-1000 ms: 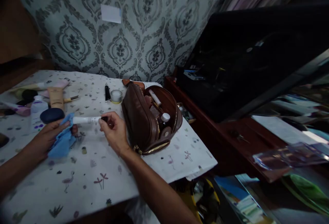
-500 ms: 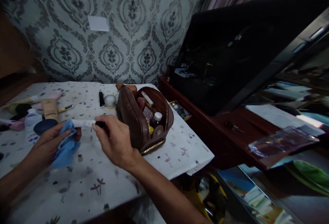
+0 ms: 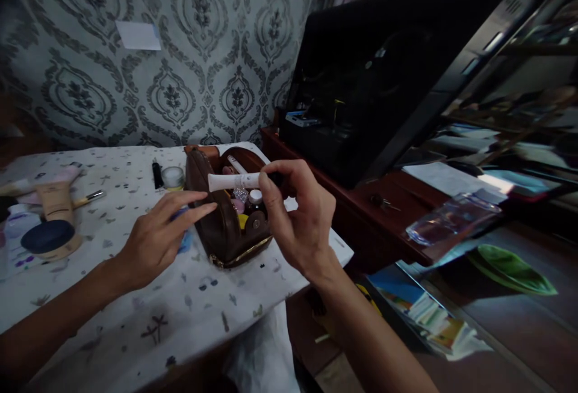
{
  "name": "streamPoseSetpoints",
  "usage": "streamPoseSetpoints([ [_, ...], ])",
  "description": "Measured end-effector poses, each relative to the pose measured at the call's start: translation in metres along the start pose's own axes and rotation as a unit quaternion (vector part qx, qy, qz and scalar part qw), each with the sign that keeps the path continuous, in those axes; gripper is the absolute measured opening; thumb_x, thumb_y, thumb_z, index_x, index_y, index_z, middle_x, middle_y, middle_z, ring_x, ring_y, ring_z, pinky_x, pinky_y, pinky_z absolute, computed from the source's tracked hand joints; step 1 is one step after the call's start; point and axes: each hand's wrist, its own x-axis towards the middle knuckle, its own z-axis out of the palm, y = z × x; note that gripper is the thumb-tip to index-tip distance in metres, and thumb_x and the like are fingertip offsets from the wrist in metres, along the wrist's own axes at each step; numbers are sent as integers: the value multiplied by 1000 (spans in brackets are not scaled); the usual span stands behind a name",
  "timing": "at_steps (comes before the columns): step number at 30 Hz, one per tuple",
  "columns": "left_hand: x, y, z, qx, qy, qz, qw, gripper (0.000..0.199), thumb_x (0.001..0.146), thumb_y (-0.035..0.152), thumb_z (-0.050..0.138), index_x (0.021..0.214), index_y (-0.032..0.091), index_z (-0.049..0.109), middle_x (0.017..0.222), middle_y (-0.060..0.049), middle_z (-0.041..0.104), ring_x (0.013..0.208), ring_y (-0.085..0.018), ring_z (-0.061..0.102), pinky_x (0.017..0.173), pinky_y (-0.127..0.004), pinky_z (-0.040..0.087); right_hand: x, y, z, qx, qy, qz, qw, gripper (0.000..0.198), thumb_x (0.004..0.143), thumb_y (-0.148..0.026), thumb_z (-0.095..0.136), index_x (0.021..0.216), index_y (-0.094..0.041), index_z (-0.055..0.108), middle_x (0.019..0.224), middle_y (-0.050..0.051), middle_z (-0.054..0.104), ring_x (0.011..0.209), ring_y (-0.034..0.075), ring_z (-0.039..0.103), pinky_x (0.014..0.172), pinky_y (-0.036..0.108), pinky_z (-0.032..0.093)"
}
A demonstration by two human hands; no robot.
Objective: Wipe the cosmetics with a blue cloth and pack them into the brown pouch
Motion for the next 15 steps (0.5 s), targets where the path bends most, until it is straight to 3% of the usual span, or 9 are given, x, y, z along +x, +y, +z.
streamPoseSetpoints([
  [4,8,7,12,77,-22,37,996,61,85,-8,31,133,23,54,131,-9,63,131,-26,51,56,-20,55,-2,4,-10,-5,-20,0,1000,9,94,-30,58,95,-23,63,74,-2,63,55,12,56,52,27,47],
  [8,11,8,19,65,-7,28,997,53,88,-5,34,129,21,56,126,-8,65,128,-26,53,72,-30,62,-7,3,-13,-6,-39,-10,999,5,93,-25,58,94,-23,63,74,-2,64,56,11,57,55,26,47],
  [15,6,9,23,12,24,9,1000,47,92,-3,36,126,23,57,125,-9,64,126,-26,53,91,-43,60,-9,4,-14,-5,-56,-23,998,5,92,-23,59,95,-23,63,72,-3,63,55,11,57,53,25,46],
])
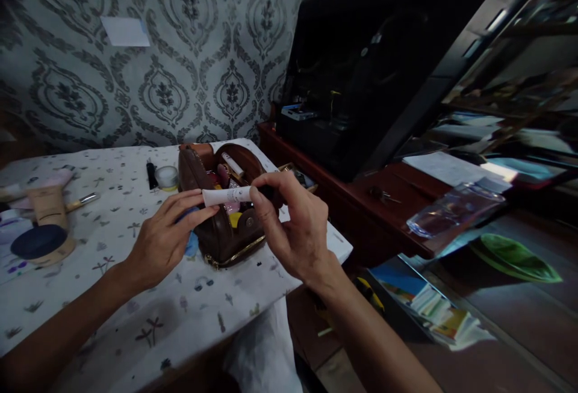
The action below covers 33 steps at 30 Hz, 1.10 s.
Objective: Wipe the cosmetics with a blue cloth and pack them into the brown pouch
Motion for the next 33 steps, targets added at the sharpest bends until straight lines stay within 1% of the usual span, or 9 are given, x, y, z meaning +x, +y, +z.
streamPoseSetpoints([
  [5,-3,2,0,-42,16,-25,999,44,91,-3,39,121,22,59,123,-10,64,125,-26,54,94,-47,57,1,-3,0,-14,-14,-10,1000,5,92,-24,60,96,-24,63,73,-2,65,55,12,59,52,25,48],
  [10,-7,-1,1,-81,34,-30,996,41,93,0,40,119,23,61,121,-8,64,123,-25,54,94,-46,56,2,-2,0,-24,3,-2,1000,6,93,-26,59,94,-24,64,72,-1,65,55,13,60,56,28,51],
  [15,-9,-3,3,-98,43,-30,994,42,93,0,40,119,25,60,119,-8,63,120,-25,55,91,-46,56,6,6,-1,-47,-31,17,998,11,95,-35,56,94,-27,64,69,1,64,55,18,60,55,34,52],
  [18,-9,-4,4,-97,40,-29,994,42,94,0,39,121,25,59,120,-9,63,119,-25,55,91,-48,55,11,12,-3,-58,-42,17,997,12,96,-35,56,95,-27,64,69,1,64,54,18,58,52,33,49],
  [23,-8,-4,3,-95,36,-25,995,42,93,-2,39,120,24,58,120,-10,63,118,-25,55,91,-47,55,17,26,-5,-69,-49,19,996,11,94,-33,58,95,-23,63,70,1,63,53,15,54,45,28,39],
  [25,-8,-4,2,-91,33,-24,995,42,92,-2,40,120,23,58,120,-10,63,118,-26,55,90,-46,54,19,31,-4,-79,-86,2,993,10,94,-31,58,93,-22,62,71,0,64,54,14,55,48,27,40],
  [26,-8,-4,2,-90,32,-23,995,42,92,-2,40,120,23,58,120,-10,62,118,-25,55,90,-46,54,21,34,-3,-88,-117,-11,989,9,94,-30,58,93,-22,61,73,1,65,56,14,56,51,27,41],
  [30,-9,-5,2,-97,26,-22,995,40,93,0,41,122,23,57,121,-10,61,119,-26,54,90,-46,55,28,40,-3,-141,-243,-62,958,11,96,-26,51,93,-21,60,84,4,69,70,17,63,62,28,45],
  [33,-10,-5,2,-99,22,-26,994,40,94,1,40,123,23,57,122,-11,61,120,-27,54,91,-47,55,35,43,-5,-181,-279,-89,939,13,98,-27,48,94,-21,59,86,6,69,73,18,63,64,29,44],
])
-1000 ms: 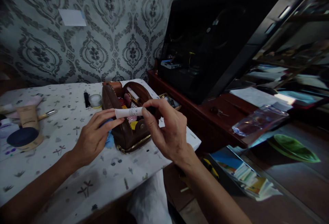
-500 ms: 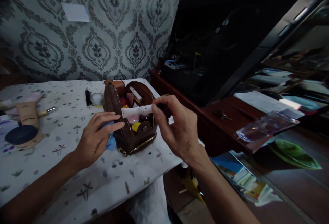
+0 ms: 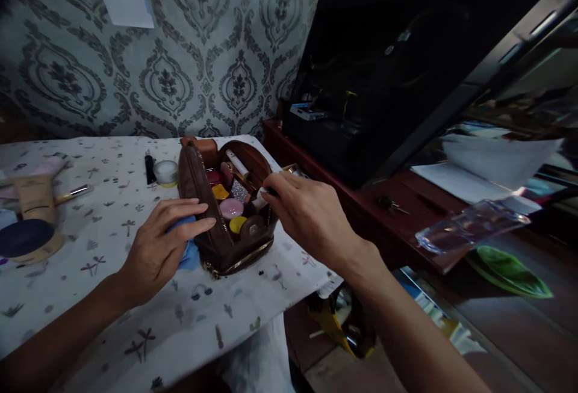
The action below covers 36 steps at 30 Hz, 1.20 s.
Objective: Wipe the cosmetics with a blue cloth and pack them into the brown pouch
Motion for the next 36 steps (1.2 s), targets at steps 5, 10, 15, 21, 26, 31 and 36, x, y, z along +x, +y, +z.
streamPoseSetpoints([
  [5,0,1,0,-1,-4,-13,1000,41,95,2,39,124,26,57,124,-10,62,122,-26,54,93,-48,55,6,2,4,-31,-52,-23,998,12,98,-24,47,95,-20,58,83,5,68,71,17,62,61,28,40],
  [10,0,2,0,-2,-2,-16,1000,41,96,4,39,124,27,57,124,-9,62,122,-26,55,93,-46,55,15,1,16,-90,-80,-41,992,9,95,-20,54,89,-19,61,83,7,69,77,20,60,61,29,38],
  [15,0,1,-1,-1,-5,-8,1000,41,95,2,39,124,25,57,123,-11,62,121,-26,54,92,-46,55,28,2,19,-135,-108,-69,983,14,94,-20,56,82,-18,63,82,9,67,81,22,56,66,31,39],
  [21,0,1,0,-8,-7,-8,1000,40,95,3,40,125,23,59,125,-11,61,122,-27,54,94,-46,54,48,11,13,-89,-163,-78,980,8,92,-22,62,89,-19,69,85,7,69,83,20,57,66,29,38],
  [26,-1,0,0,-7,-9,-12,1000,43,94,1,40,125,25,58,126,-10,61,122,-27,54,95,-48,54,60,25,10,-48,-215,-96,971,9,89,-23,64,92,-23,72,85,3,71,82,18,60,67,27,38],
  [31,-1,0,-1,3,-10,-7,1000,42,94,1,39,125,24,56,125,-11,61,121,-27,54,94,-49,54,58,26,12,-39,-197,-98,975,8,88,-23,65,92,-22,73,88,5,72,86,20,61,70,29,41],
  [36,-1,0,-1,0,-13,-9,1000,41,95,2,40,126,25,55,126,-10,61,122,-27,54,94,-48,54,56,18,16,-41,-208,-106,971,12,88,-15,66,88,-22,75,88,6,73,91,22,61,76,31,42],
])
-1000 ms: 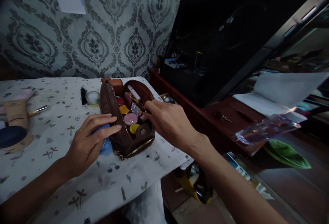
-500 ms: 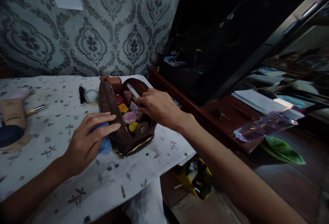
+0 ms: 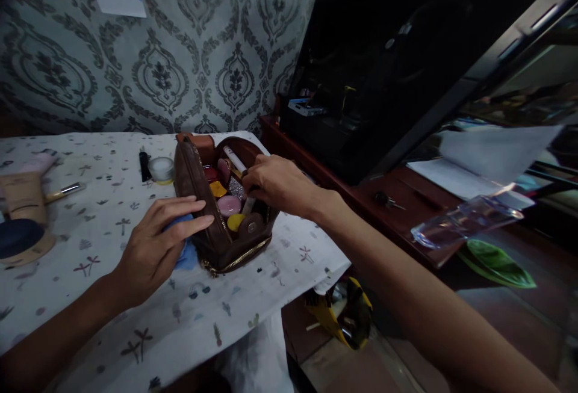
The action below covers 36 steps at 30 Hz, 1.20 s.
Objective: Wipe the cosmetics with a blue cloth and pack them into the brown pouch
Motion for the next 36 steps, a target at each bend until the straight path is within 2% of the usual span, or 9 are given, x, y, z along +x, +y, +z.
streamPoseSetpoints([
  [6,0,1,1,1,4,0,1000,41,95,2,40,126,25,55,126,-10,61,123,-26,54,95,-48,54,5,-4,7,-33,-17,13,999,13,89,-16,65,94,-21,76,91,9,72,95,23,62,80,33,42],
  [13,0,0,2,3,0,4,1000,43,93,0,41,126,23,54,128,-11,59,125,-27,52,96,-51,53,3,5,-6,-33,-30,-26,999,20,86,-12,67,104,-19,73,98,8,72,97,22,62,79,30,45],
  [20,-3,-1,3,2,0,-1,1000,47,92,-2,40,128,25,54,129,-10,60,125,-26,52,96,-48,54,8,7,-9,-46,-45,-3,998,16,86,-12,64,93,-20,75,88,6,71,86,18,63,71,26,42],
  [31,-2,-2,4,11,-7,5,1000,45,93,-1,40,129,24,52,130,-10,57,125,-26,50,91,-44,56,7,15,-2,-46,-42,15,998,14,87,-18,66,96,-22,76,86,4,74,81,17,65,67,26,39],
  [36,-1,0,2,21,-5,10,1000,44,93,-2,39,127,22,52,128,-10,58,123,-26,51,86,-43,58,11,10,2,-120,-53,37,991,19,95,-29,59,89,-18,74,84,7,74,80,19,65,68,29,37],
])
